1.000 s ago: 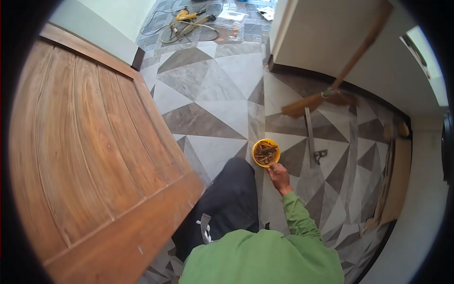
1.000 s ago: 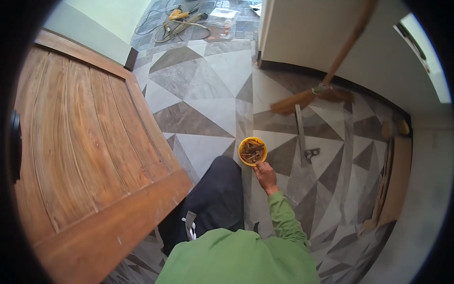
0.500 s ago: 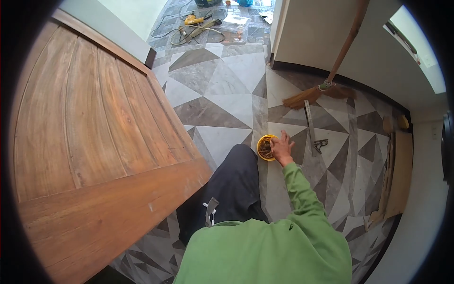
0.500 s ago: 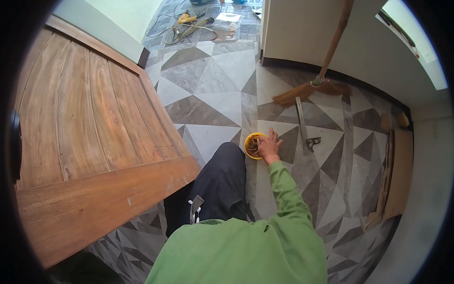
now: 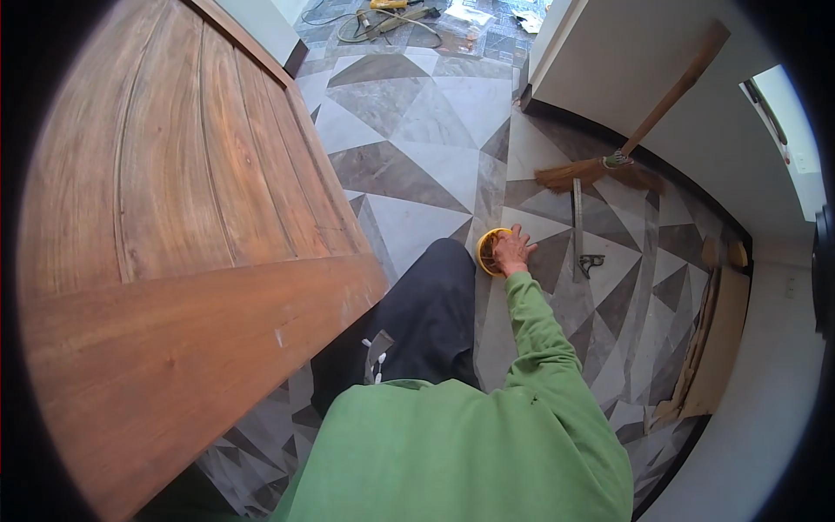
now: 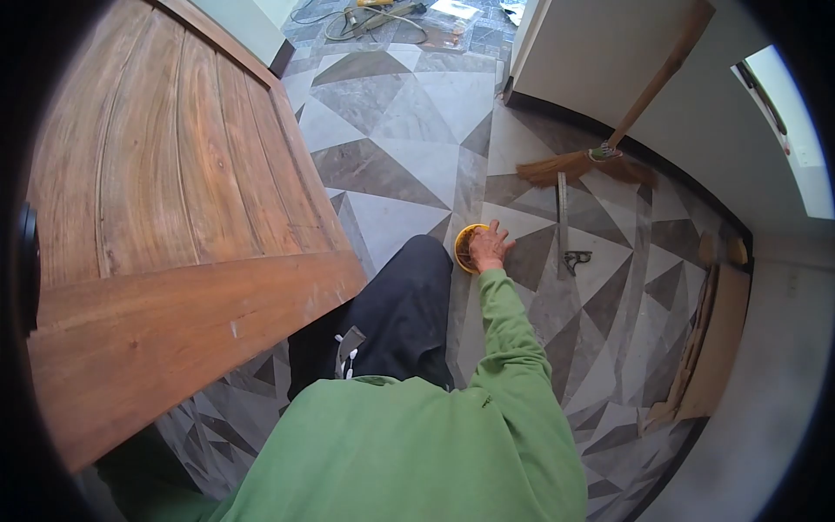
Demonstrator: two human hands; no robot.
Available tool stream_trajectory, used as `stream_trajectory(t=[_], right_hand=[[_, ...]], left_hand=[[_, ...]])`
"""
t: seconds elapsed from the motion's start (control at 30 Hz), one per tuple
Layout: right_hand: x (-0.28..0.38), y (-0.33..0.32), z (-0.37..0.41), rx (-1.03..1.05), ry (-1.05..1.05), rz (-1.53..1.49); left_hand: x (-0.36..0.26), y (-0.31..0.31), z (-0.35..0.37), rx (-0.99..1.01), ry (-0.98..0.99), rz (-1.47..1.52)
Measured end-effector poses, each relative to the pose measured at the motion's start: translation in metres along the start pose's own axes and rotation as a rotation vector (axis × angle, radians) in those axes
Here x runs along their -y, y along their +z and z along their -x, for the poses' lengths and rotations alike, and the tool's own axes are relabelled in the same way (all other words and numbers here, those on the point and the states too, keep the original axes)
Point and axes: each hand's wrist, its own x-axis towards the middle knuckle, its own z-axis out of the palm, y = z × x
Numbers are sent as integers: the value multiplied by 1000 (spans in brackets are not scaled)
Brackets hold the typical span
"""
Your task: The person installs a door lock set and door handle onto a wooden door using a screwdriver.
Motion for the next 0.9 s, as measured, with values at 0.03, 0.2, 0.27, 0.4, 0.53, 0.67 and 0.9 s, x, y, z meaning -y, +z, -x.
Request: stream_trajectory(t=[0.03, 0.2, 0.27, 0.4, 0.53, 0.67, 0.9], right_hand=[[0, -2, 0, 19, -11, 6], [1, -13, 3, -7, -54, -29], [-1, -13, 7, 29, -58, -116], [-8, 1, -4, 90, -30, -101], [-8, 9, -4, -3, -28, -135], [-14, 25, -8, -78, -97, -96], [0, 5, 14, -91, -58, 7]], left_hand=[[0, -2, 7, -7, -7, 1], [-3, -24, 29, -55, -27, -28], [-3, -24, 29, -57, -18, -23], [3, -4, 24, -51, 12, 35], [7, 14, 17, -56, 39, 85], [13, 22, 17, -62, 45, 108], [15, 33, 26, -45, 28, 131]])
